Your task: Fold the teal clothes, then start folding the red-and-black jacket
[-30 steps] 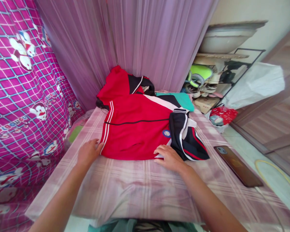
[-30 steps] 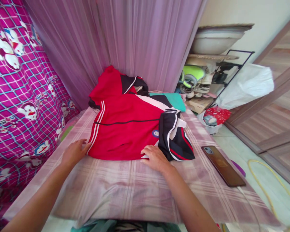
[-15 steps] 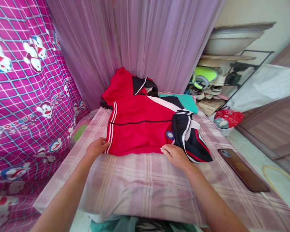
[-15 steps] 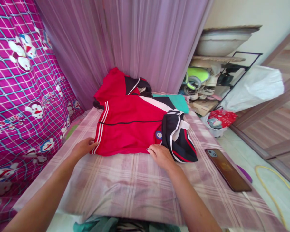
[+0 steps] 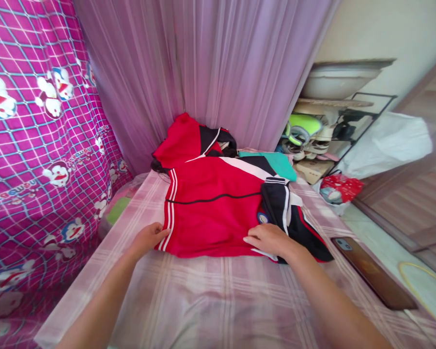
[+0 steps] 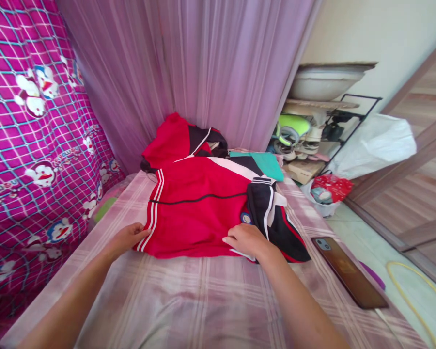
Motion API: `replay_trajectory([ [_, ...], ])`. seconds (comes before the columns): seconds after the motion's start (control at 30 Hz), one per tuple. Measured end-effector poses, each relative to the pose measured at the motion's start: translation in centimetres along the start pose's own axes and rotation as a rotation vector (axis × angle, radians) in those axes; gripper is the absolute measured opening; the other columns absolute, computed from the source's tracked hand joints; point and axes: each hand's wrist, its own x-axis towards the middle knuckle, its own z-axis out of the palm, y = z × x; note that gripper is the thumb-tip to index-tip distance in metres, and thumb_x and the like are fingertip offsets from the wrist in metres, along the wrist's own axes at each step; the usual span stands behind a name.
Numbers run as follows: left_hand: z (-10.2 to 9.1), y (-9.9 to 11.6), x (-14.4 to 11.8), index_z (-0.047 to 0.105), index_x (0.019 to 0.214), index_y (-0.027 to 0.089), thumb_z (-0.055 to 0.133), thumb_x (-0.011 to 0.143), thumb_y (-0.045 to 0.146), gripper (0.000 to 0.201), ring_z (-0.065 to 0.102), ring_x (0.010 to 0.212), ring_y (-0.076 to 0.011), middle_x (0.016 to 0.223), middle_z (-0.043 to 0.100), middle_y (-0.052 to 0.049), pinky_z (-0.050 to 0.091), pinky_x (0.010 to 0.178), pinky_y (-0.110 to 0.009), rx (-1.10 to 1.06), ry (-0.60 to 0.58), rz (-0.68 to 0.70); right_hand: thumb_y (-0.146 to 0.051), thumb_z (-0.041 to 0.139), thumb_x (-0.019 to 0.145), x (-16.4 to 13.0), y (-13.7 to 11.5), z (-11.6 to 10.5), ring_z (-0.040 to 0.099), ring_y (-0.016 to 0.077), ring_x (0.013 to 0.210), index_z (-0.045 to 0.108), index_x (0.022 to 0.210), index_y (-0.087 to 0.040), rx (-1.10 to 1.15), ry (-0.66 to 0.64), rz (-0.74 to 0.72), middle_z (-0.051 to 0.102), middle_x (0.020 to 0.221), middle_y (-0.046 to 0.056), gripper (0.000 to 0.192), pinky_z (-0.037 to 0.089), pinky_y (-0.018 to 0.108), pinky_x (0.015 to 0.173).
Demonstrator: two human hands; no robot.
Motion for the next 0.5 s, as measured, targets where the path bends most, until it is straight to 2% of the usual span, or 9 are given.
replay_trajectory([
  [0.1,0.2,-0.3,0.5,0.044,0.06,0.023,0.056,0.07,0.065,0.045,0.044,0.055,-0.0131,0.053,0.042,0.006,0.028,0.053,-0.026,0.039,-0.004,0.015,-0.039,0.047,0.099,3.6,-2.0,-3.9,0.07,0.0207,0.086,0.076,0.089,-0.024,-0.069,0.077,-0.048,0.077,0.09,0.006,0.034,0.038,0.028,0.067],
  [0.2,0.3,-0.4,0.7,0.051,0.064,0.023,0.055,0.069,0.069,0.046,0.051,0.059,-0.0159,0.057,0.052,0.003,0.033,0.054,-0.027,-0.012,-0.027,0.023,-0.037,0.047,0.1,9.6,-4.9,-7.6,0.069,0.0226,0.095,0.076,0.099,-0.024,-0.154,0.153,-0.127,0.077,0.103,0.008,0.033,0.041,0.028,0.073],
  [0.27,0.3,-0.5,0.7,0.059,0.072,0.022,0.054,0.071,0.071,0.049,0.059,0.064,-0.0192,0.062,0.06,0.0,0.039,0.056,-0.027,-0.118,-0.07,0.028,-0.035,0.045,0.1,14.6,-7.0,-9.3,0.067,0.0234,0.101,0.075,0.106,-0.023,-0.183,0.204,-0.185,0.075,0.11,0.009,0.033,0.044,0.029,0.077],
  [0.37,0.4,-0.7,0.4,0.064,0.086,0.021,0.045,0.076,0.075,0.058,0.061,0.06,-0.0205,0.06,0.061,0.0,0.042,0.051,-0.028,-0.275,-0.149,-0.028,-0.03,0.042,0.101,22.3,-9.8,-10.3,0.065,0.0239,0.107,0.074,0.11,-0.021,-0.183,0.288,-0.226,0.072,0.117,0.009,0.035,0.046,0.03,0.083],
  [0.43,0.4,-0.8,0.2,0.063,0.097,0.02,0.04,0.078,0.076,0.064,0.058,0.052,-0.0189,0.055,0.057,0.003,0.04,0.045,-0.027,-0.327,-0.172,-0.102,-0.026,0.041,0.1,26.9,-11.2,-10.3,0.063,0.0246,0.112,0.074,0.112,-0.02,-0.164,0.308,-0.247,0.07,0.123,0.01,0.035,0.047,0.031,0.087],
  [0.5,0.5,-0.7,0.0,0.058,0.11,0.02,0.039,0.078,0.074,0.066,0.055,0.047,-0.0167,0.054,0.055,0.005,0.039,0.042,-0.025,-0.355,-0.167,-0.143,-0.025,0.044,0.099,30.6,-12.3,-9.8,0.061,0.0251,0.117,0.07,0.122,-0.021,-0.129,0.313,-0.27,0.066,0.131,0.01,0.035,0.047,0.032,0.091],
])
